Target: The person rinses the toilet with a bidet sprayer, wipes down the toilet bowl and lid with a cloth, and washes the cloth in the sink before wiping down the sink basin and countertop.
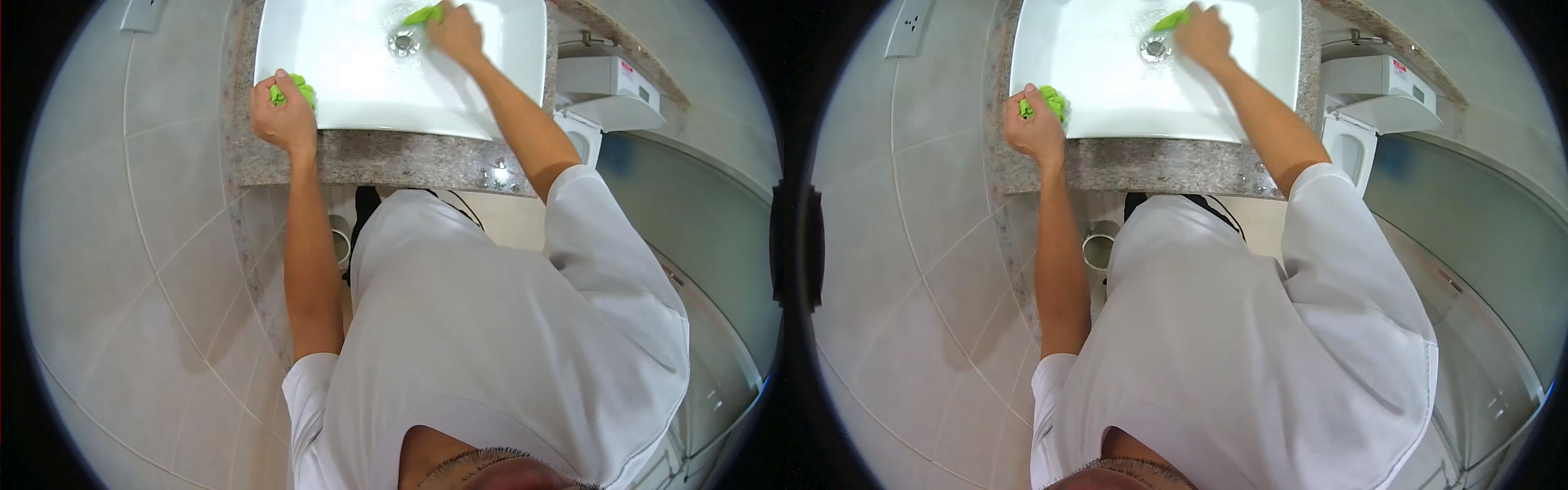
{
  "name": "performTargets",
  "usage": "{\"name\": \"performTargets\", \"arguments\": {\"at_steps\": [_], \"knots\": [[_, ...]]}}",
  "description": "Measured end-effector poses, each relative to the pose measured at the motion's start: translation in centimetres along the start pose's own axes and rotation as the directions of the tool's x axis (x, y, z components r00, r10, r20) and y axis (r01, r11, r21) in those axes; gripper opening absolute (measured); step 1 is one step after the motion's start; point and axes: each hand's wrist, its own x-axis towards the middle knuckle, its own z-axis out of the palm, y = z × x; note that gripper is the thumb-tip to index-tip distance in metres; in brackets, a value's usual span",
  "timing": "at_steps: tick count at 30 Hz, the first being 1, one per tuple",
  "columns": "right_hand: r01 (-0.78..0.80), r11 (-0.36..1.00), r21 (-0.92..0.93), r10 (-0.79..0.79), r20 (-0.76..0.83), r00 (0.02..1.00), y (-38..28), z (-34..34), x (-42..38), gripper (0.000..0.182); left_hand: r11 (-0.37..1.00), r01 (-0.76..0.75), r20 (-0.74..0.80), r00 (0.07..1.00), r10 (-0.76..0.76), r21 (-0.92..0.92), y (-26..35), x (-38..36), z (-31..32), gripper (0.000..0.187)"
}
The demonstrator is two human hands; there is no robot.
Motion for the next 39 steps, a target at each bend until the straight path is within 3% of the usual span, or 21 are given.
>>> {"name": "performTargets", "arguments": {"at_steps": [1, 3, 5, 6, 7, 8, 9, 10, 11, 14, 16, 19, 23, 25, 28, 30, 31, 33, 37, 38, 39], "knots": [[-0.095, 0.985, 0.144, 0.125, -0.215, 0.969, 1.2, -1.9, 1.9, 0.036, 1.0, 0.012, 0.001, 1.0, -0.012, -0.019, 0.0, -0.1, -0.2, 0.019], [-0.122, 0.992, -0.004, 0.113, -0.361, 0.926, 1.7, 0.4, 3.8, 0.038, 1.0, 0.003, -0.012, 1.0, -0.003, -0.002, -0.4, -0.1, -0.2, 0.019], [0.061, 0.925, -0.374, -0.216, -0.389, 0.896, 1.3, 3.6, 5.3, 0.042, 1.0, -0.015, -0.019, 1.0, 0.015, -0.006, -0.3, 0.0, 0.0, 0.019], [0.028, 0.954, -0.298, -0.085, -0.181, 0.98, -0.4, 1.6, 4.6, 0.048, 1.0, -0.018, -0.015, 1.0, 0.018, 0.007, -0.2, -0.1, -0.1, 0.019], [0.007, 0.967, -0.254, -0.097, -0.342, 0.935, -3.9, 6.0, 4.4, 0.05, 0.999, -0.025, -0.015, 1.0, 0.025, 0.02, 0.0, 0.0, -0.1, 0.019], [0.101, 0.986, 0.131, -0.032, -0.444, 0.895, -6.8, 6.3, 1.7, 0.05, 0.999, -0.032, -0.018, 0.999, 0.032, 0.02, 0.0, 0.1, -0.2, 0.019], [0.175, 0.98, -0.092, -0.198, -0.501, 0.842, -8.8, 8.2, 1.1, 0.053, 0.999, -0.029, -0.007, 1.0, 0.029, 0.016, 0.0, 0.1, -0.2, 0.019], [0.304, 0.936, -0.177, -0.352, -0.457, 0.817, -10.0, 8.6, 0.9, 0.046, 1.0, -0.027, 0.004, 1.0, 0.027, 0.012, -0.1, 0.0, -0.2, 0.018], [0.511, 0.774, -0.373, -0.606, -0.201, 0.77, -10.4, 9.9, 0.9, 0.041, 0.999, -0.036, 0.007, 0.999, 0.036, 0.014, -0.2, 0.0, -0.3, 0.018], [0.638, 0.766, -0.082, -0.641, -0.167, 0.749, -10.5, 8.0, -2.3, 0.043, 1.0, -0.021, 0.0, 1.0, 0.021, 0.013, -0.2, -0.1, -0.2, 0.019], [0.59, 0.803, 0.082, -0.594, 0.034, 0.804, -10.2, 5.5, -1.5, 0.05, 1.0, 0.02, 0.014, 1.0, -0.02, 0.023, 0.1, 0.0, -0.3, 0.019], [0.295, 0.914, 0.278, -0.295, -0.041, 0.955, -10.8, 5.1, 5.1, 0.042, 0.999, 0.019, -0.02, 1.0, -0.019, -0.034, -0.3, -0.1, -0.1, 0.02], [0.258, 0.872, 0.416, -0.16, -0.255, 0.954, -14.4, 8.2, 9.1, 0.051, 0.999, 0.002, -0.024, 1.0, -0.003, -0.037, 0.7, 0.1, 0.0, 0.02], [0.569, 0.794, 0.212, -0.463, -0.394, 0.794, -18.1, 10.6, 5.3, 0.032, 1.0, -0.022, -0.035, 0.999, 0.021, -0.009, 0.4, 0.1, -0.1, 0.02], [0.574, 0.81, 0.12, -0.486, -0.412, 0.771, -16.6, 10.6, 0.3, 0.034, 0.999, -0.005, -0.061, 0.998, 0.002, -0.051, 0.1, -0.2, 0.2, 0.02], [0.797, 0.599, -0.072, -0.783, -0.261, 0.565, -12.7, 10.2, -1.8, 0.037, 0.998, 0.0, -0.057, 0.998, -0.004, -0.056, -0.2, -0.3, 0.4, 0.02], [0.823, 0.567, 0.036, -0.807, -0.175, 0.564, -11.2, 9.2, -3.3, 0.036, 0.999, 0.012, -0.062, 0.998, -0.015, -0.049, -0.4, -0.4, 0.5, 0.019], [0.783, 0.592, 0.19, -0.805, 0.097, 0.585, -9.6, 6.5, -5.4, 0.031, 0.999, 0.006, -0.066, 0.998, -0.008, -0.038, -0.3, -0.5, 0.3, 0.019], [0.69, 0.68, 0.249, -0.724, 0.079, 0.685, -8.1, 2.8, -6.2, 0.02, 1.0, 0.018, -0.048, 0.999, -0.019, -0.016, 0.2, -0.3, 0.0, 0.023], [0.335, 0.786, 0.52, -0.505, 0.226, 0.833, -8.6, -0.1, -5.9, 0.02, 1.0, 0.026, -0.039, 0.999, -0.026, -0.006, -0.1, -0.3, 0.1, 0.024], [-0.097, 0.731, 0.675, -0.288, 0.435, 0.853, -8.8, -1.7, -5.9, 0.025, 1.0, 0.02, -0.038, 0.999, -0.02, -0.008, 0.0, -0.2, 0.1, 0.024]]}}
